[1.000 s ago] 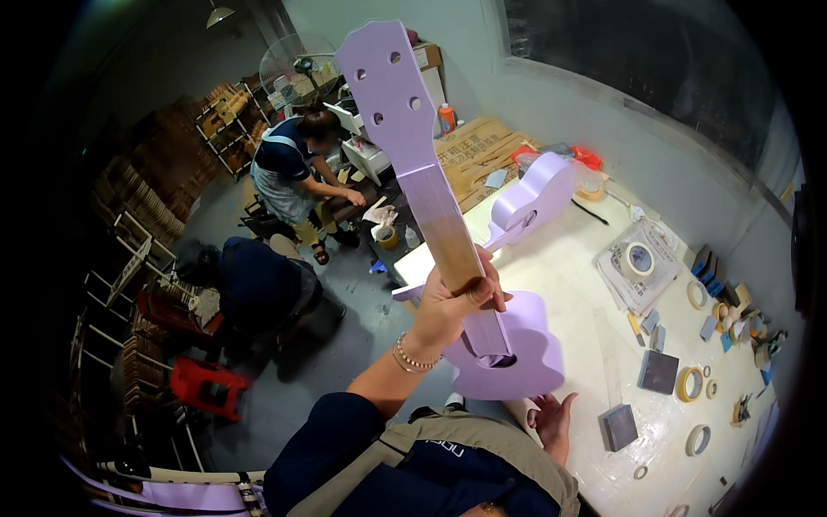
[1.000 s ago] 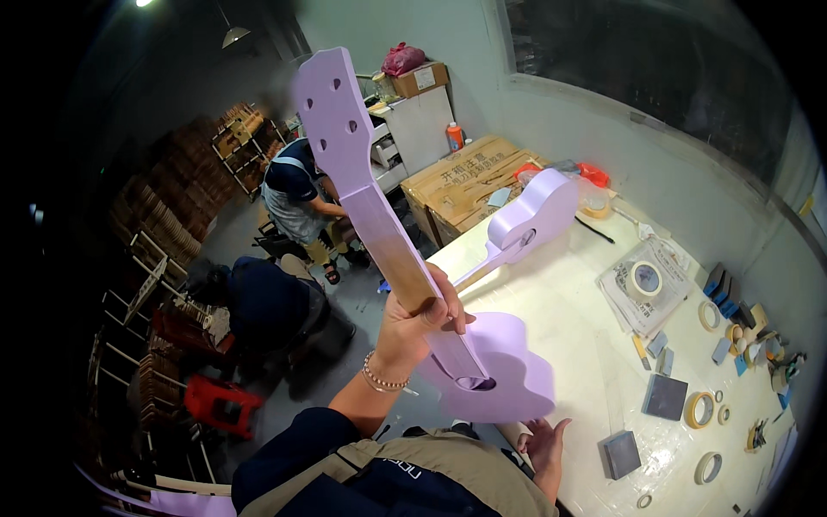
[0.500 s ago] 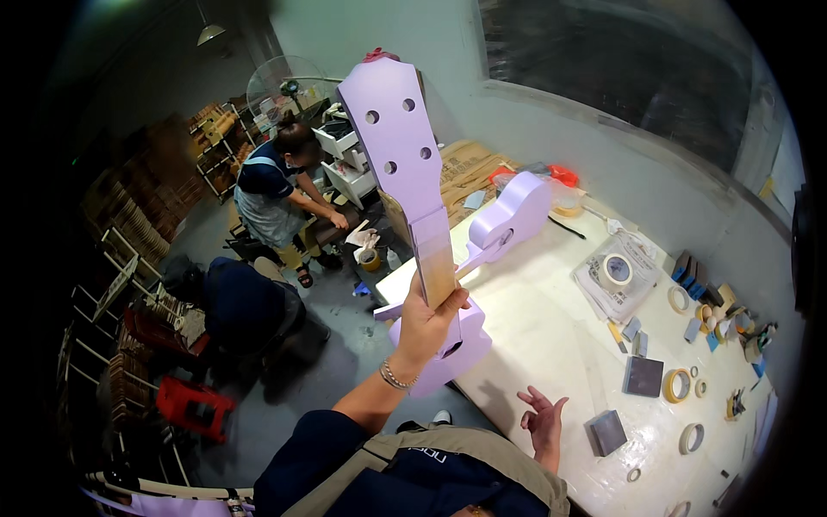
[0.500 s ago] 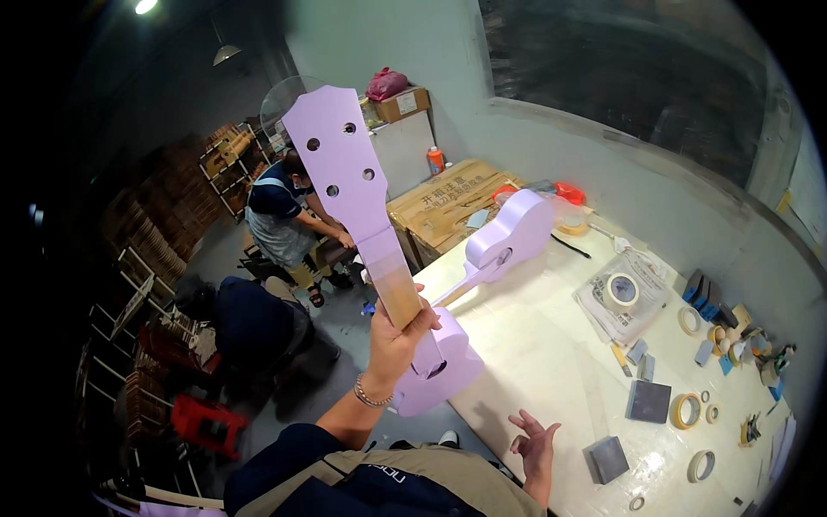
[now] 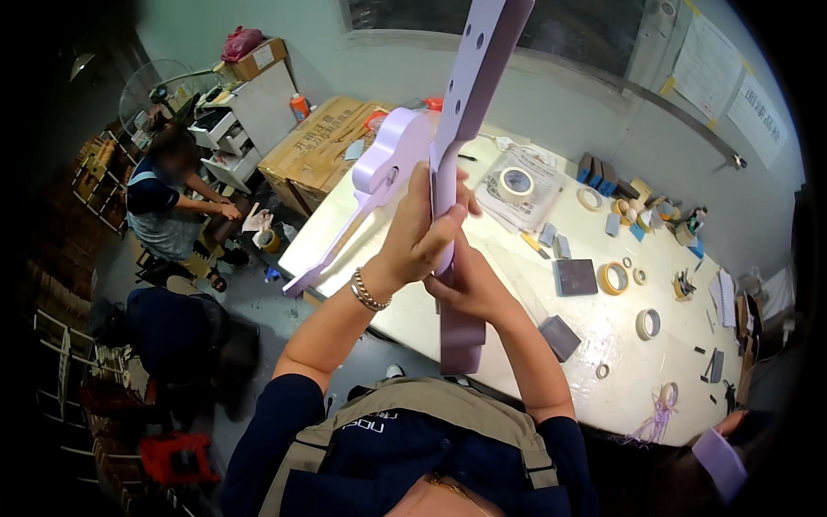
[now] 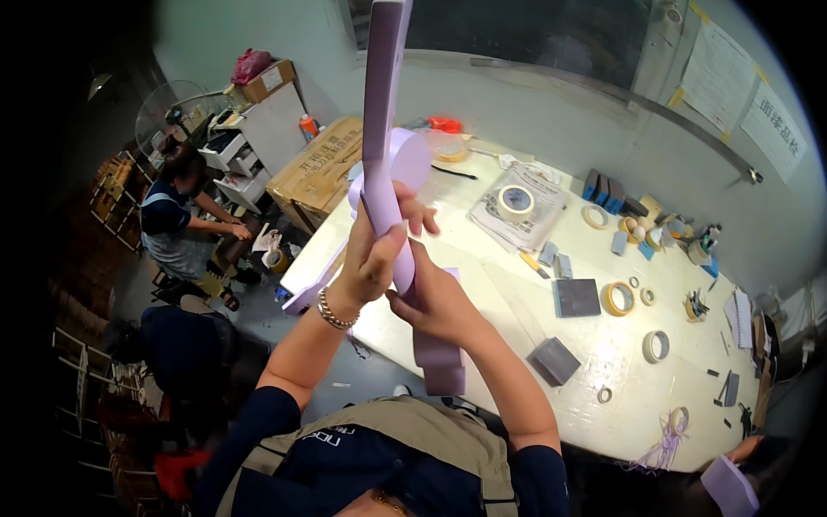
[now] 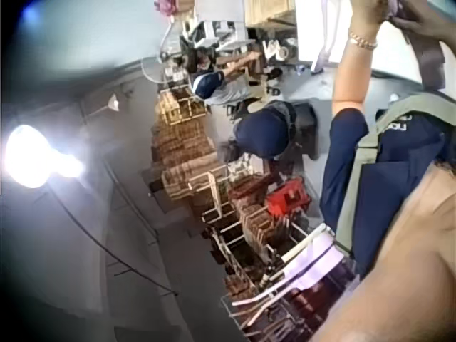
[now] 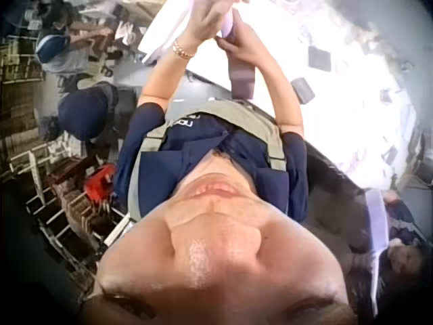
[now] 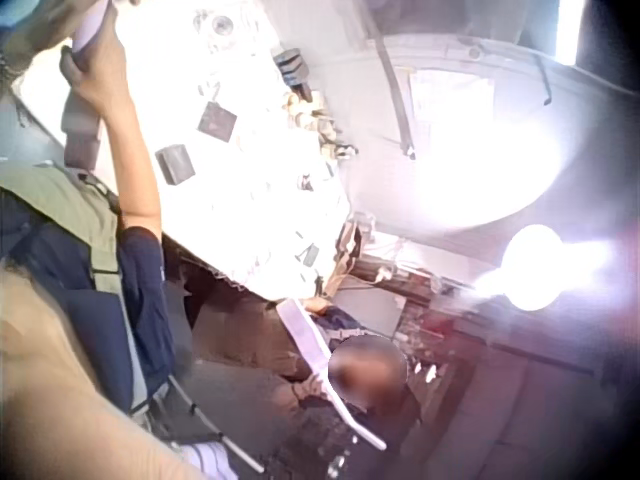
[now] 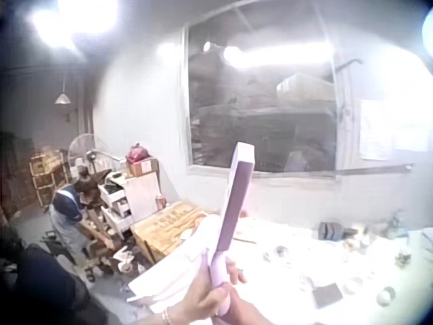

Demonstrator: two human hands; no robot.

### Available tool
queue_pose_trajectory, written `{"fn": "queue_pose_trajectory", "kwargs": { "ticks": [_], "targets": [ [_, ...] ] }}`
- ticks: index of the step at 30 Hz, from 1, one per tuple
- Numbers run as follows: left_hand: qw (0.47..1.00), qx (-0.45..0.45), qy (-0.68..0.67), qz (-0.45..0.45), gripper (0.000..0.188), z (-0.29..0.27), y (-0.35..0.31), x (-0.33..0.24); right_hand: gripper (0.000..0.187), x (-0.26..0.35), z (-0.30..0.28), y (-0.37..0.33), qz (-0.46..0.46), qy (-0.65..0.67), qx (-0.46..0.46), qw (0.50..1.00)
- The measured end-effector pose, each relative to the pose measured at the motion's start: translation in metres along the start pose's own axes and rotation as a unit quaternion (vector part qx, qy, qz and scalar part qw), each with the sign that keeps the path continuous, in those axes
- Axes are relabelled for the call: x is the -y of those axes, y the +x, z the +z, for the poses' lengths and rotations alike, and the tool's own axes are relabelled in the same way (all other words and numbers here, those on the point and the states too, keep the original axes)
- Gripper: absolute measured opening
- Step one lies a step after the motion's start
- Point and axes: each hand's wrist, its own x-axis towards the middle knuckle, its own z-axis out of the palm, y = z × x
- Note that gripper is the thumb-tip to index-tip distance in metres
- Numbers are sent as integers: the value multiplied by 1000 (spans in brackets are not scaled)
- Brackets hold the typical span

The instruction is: The person assembles a light purple guitar-shaped object by joining the neck and body, applying tape to the seam, and sanding the edges. They repeat this process for multiple units, placing finished items on a nearby rack.

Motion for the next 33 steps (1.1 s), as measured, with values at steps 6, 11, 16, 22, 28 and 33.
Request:
{"fn": "queue_pose_trajectory", "kwargs": {
  "ticks": [6,11,16,22,28,33],
  "targets": [
    [968,-116,178,135,38,-18,16,-25,58,-18,8,3,-63,-31,-114,991],
    [953,-97,246,146,21,-33,21,-43,55,-19,17,10,-65,-31,-119,990],
    [938,-88,275,194,18,-41,30,-58,59,-17,23,8,-55,52,-133,988],
    [959,42,278,23,11,-61,41,-88,60,-6,33,13,-69,65,-130,987],
    [920,47,381,85,14,-67,37,-76,61,-3,43,17,-59,78,-137,986],
    [897,-75,384,205,18,-57,21,-48,59,-10,36,19,-3,-43,-157,987]
  ]
}}
